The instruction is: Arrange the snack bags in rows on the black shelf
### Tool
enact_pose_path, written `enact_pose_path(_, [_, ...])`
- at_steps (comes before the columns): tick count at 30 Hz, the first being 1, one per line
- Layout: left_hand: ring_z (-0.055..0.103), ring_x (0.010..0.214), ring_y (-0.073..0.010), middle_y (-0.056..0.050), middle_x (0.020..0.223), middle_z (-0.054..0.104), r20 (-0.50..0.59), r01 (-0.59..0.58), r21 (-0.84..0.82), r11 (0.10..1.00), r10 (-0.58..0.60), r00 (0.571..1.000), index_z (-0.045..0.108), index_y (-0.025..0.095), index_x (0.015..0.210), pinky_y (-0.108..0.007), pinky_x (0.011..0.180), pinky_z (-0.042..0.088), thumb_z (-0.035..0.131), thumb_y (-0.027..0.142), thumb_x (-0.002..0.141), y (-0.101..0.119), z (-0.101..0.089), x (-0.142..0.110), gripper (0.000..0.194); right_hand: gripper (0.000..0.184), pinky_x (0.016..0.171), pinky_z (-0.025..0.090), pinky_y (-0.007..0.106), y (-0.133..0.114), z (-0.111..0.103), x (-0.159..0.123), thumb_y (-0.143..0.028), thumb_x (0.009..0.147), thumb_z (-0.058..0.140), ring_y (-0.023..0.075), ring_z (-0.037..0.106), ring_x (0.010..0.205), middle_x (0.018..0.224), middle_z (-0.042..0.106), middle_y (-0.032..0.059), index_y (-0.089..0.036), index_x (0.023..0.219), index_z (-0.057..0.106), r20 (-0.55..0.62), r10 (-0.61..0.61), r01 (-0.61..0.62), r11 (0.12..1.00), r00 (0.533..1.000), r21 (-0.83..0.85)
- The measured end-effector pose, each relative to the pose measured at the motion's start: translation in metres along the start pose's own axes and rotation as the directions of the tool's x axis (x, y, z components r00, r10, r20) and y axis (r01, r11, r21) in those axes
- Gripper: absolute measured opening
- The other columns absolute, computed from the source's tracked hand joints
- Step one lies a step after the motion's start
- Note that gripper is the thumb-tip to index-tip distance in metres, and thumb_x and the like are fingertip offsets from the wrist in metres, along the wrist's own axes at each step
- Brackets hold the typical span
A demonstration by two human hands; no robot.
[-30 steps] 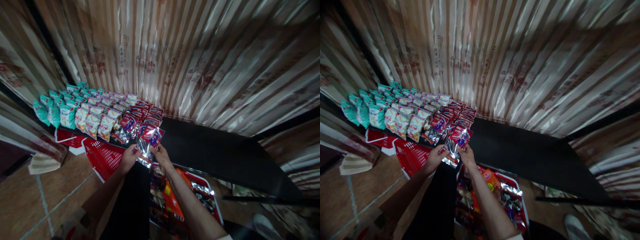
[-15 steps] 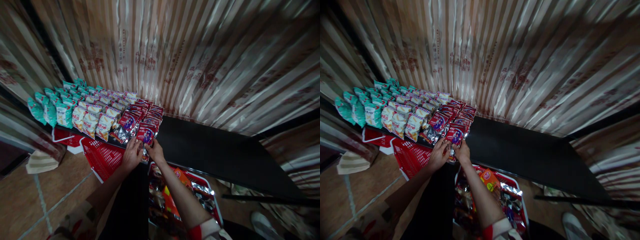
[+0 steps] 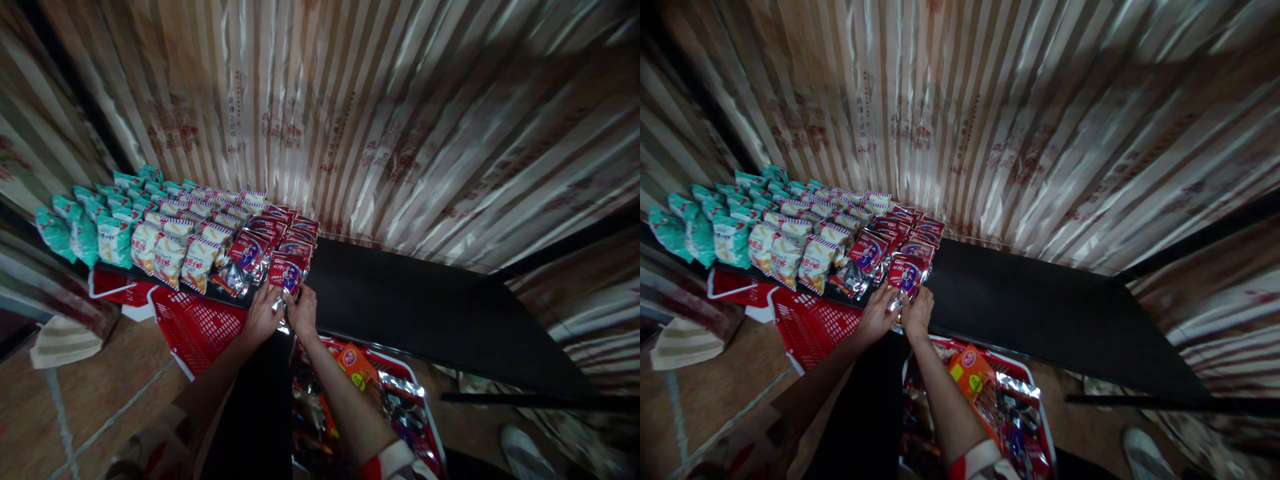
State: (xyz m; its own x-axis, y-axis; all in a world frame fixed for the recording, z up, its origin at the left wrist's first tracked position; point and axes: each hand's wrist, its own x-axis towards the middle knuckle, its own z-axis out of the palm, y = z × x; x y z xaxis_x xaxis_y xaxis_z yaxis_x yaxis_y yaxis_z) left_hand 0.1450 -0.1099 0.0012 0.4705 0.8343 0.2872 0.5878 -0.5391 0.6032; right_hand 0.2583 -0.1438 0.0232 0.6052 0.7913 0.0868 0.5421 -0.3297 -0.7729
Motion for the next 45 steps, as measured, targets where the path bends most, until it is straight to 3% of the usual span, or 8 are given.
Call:
enact_pose_path(8, [0.041,0.127,-0.0285,-0.016,0.139,0.042,-0.025,-0.044,-0.019,0.999,0.044,0.999,0.051,0.016,0.123,-0.048,0.103,0.035,0.053,0.022,0.080,-0.008,0.009,0.010,0.043,0.049,0.097,0.035,0.044,0.002,0.008,0.007,-0.028,0.074,0.050,0.0311,0.045,0.115,0.119,0.052,0.0186,-0.012,0.120,0.049,-0.063,0.042,-0.034,0.993,0.997,0.116])
enact_pose_path(15, [0.039,0.128,-0.0272,-0.015,0.137,0.044,-0.028,-0.090,-0.009,0.996,0.090,0.996,0.053,0.015,0.121,-0.045,0.104,0.036,0.051,0.022,0.081,-0.005,0.008,0.021,0.041,0.049,0.097,0.034,0.044,0.001,0.007,0.015,-0.030,0.075,0.049,0.0317,0.042,0.117,0.119,0.051,0.0208,-0.009,0.119,0.048,-0.063,0.041,-0.037,0.996,0.997,0.076])
enact_pose_path(23, [0.015,0.140,-0.0283,-0.015,0.149,0.026,-0.067,-0.172,0.081,0.982,0.177,0.982,0.040,0.014,0.134,-0.050,0.109,0.026,0.043,0.029,0.088,-0.005,0.008,0.020,0.048,0.054,0.102,0.028,0.047,0.012,0.007,0.019,-0.037,0.080,0.044,0.0299,0.037,0.124,0.130,0.045,0.0198,-0.011,0.127,0.039,-0.123,-0.071,0.078,0.996,0.990,0.053])
enact_pose_path(30, [0.010,0.141,-0.0286,-0.014,0.152,0.018,0.028,-0.250,0.206,0.946,0.249,0.968,0.033,0.018,0.140,-0.049,0.110,0.020,0.047,0.032,0.086,-0.002,0.002,0.021,0.058,0.067,0.107,0.022,0.048,0.016,0.010,0.030,-0.046,0.084,0.036,0.0290,0.022,0.136,0.145,0.028,0.0219,-0.007,0.137,0.026,-0.124,-0.032,0.043,0.996,0.992,0.080])
enact_pose_path(36, [0.012,0.140,-0.0315,-0.016,0.151,0.020,0.135,-0.278,0.205,0.938,0.254,0.958,0.032,0.017,0.141,-0.049,0.109,0.023,0.058,0.036,0.076,-0.001,0.002,0.027,0.072,0.071,0.109,0.019,0.045,0.013,0.011,0.044,-0.046,0.085,0.032,0.0283,0.022,0.137,0.146,0.027,0.0232,-0.001,0.139,0.023,-0.113,0.015,-0.003,0.994,0.993,0.105])
enact_pose_path(45, [0.009,0.141,-0.0322,-0.017,0.152,0.015,0.179,-0.252,0.182,0.951,0.220,0.959,0.028,0.015,0.142,-0.049,0.106,0.029,0.056,0.032,0.076,-0.006,0.007,0.036,0.074,0.071,0.108,0.023,0.043,0.008,0.017,0.054,-0.046,0.085,0.033,0.0281,0.027,0.134,0.145,0.031,0.0211,-0.003,0.141,0.023,-0.107,-0.018,0.030,0.993,0.994,0.112])
